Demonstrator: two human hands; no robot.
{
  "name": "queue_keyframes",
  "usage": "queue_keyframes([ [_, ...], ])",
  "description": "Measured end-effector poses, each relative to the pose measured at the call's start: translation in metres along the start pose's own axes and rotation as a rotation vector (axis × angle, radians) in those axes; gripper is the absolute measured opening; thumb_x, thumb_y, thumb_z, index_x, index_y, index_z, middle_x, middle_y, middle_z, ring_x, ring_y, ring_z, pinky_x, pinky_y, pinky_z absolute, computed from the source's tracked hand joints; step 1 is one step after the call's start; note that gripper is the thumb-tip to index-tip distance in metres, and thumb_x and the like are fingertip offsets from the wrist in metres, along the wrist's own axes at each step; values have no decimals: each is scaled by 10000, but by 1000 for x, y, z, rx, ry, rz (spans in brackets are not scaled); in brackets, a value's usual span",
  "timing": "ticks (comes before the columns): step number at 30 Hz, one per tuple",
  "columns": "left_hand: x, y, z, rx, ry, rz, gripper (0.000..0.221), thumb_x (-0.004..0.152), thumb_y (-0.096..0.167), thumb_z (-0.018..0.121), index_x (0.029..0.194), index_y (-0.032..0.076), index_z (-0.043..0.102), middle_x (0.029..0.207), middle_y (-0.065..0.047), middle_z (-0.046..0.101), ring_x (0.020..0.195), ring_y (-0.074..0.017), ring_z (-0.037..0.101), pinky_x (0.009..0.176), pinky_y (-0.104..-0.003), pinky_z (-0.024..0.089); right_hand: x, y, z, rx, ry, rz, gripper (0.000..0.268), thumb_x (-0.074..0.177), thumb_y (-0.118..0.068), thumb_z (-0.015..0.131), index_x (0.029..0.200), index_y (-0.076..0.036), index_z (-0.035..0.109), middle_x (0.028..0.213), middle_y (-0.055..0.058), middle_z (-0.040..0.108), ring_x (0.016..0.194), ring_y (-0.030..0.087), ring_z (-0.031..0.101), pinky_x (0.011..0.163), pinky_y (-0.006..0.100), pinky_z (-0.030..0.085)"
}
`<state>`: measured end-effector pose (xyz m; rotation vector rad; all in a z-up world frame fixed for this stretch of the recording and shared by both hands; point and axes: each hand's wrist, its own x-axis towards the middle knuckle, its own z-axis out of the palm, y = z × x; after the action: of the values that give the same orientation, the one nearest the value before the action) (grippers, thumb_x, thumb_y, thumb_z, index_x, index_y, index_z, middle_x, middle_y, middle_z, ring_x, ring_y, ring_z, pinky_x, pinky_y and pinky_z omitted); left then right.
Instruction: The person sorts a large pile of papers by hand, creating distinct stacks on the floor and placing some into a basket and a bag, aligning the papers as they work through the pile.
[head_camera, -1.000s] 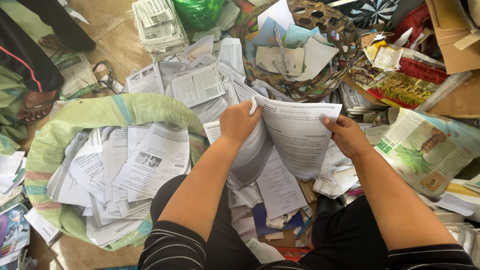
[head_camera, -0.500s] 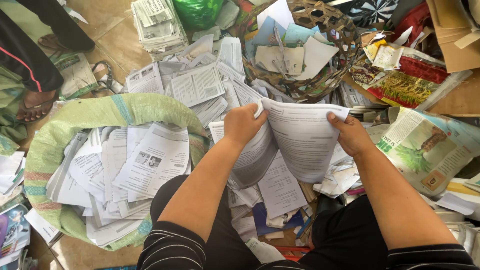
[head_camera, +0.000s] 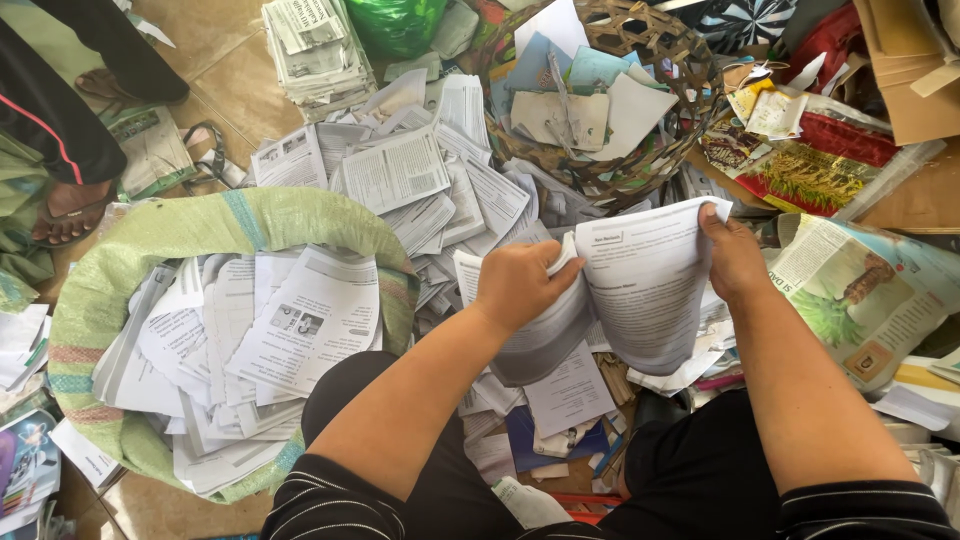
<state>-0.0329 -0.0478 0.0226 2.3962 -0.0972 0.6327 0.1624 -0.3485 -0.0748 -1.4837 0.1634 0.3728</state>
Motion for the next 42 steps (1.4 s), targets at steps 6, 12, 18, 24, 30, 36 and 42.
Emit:
queue_keyframes([
  [6,-10,8,7,-59,37,-1,485,916,428,736,630,91,537,556,-128,572,542,-322,599,513,-443,460,4,5,1,-87,39,-160,456,1022,-436,656,1205,-20,690,1176,45,689,1080,141,578,1023,294,425],
  [12,-11,27,3,-86,32,94,441,948,404,717,663,114,546,569,-85,582,569,-294,621,538,-420,482,4,8,5,-105,109,-182,443,1010,-408,682,1198,-6,694,1162,42,693,1066,128,577,1014,275,419],
  [18,-20,40,4,-146,10,124,421,935,383,735,677,113,542,572,-70,577,572,-280,625,552,-413,493,6,13,7,-242,151,-181,425,1010,-388,694,1170,6,709,1138,54,705,1053,139,591,1003,282,425],
  [24,-26,46,13,-134,18,157,368,922,368,732,698,127,568,573,-69,568,603,-286,635,567,-424,494,-6,4,23,-301,199,-131,417,990,-390,714,1160,-10,730,1105,43,701,1001,150,578,935,310,445],
  [30,-29,54,9,-163,-40,167,352,931,343,725,704,120,574,567,-53,573,575,-279,619,554,-419,486,-5,5,24,-272,178,-135,411,991,-392,722,1142,-11,734,1095,35,704,985,133,584,930,290,455],
  [36,-30,60,6,-193,10,177,367,924,318,738,689,118,538,566,-58,555,572,-283,613,560,-418,487,0,8,21,-279,132,-147,434,1018,-400,686,1133,16,727,1051,42,699,943,141,571,909,287,450],
  [42,-27,65,-2,-186,36,239,369,921,278,762,685,113,532,557,-51,543,553,-272,598,542,-404,474,5,14,18,-277,139,-171,442,1020,-396,679,1126,31,720,1031,51,704,923,145,573,889,285,451],
])
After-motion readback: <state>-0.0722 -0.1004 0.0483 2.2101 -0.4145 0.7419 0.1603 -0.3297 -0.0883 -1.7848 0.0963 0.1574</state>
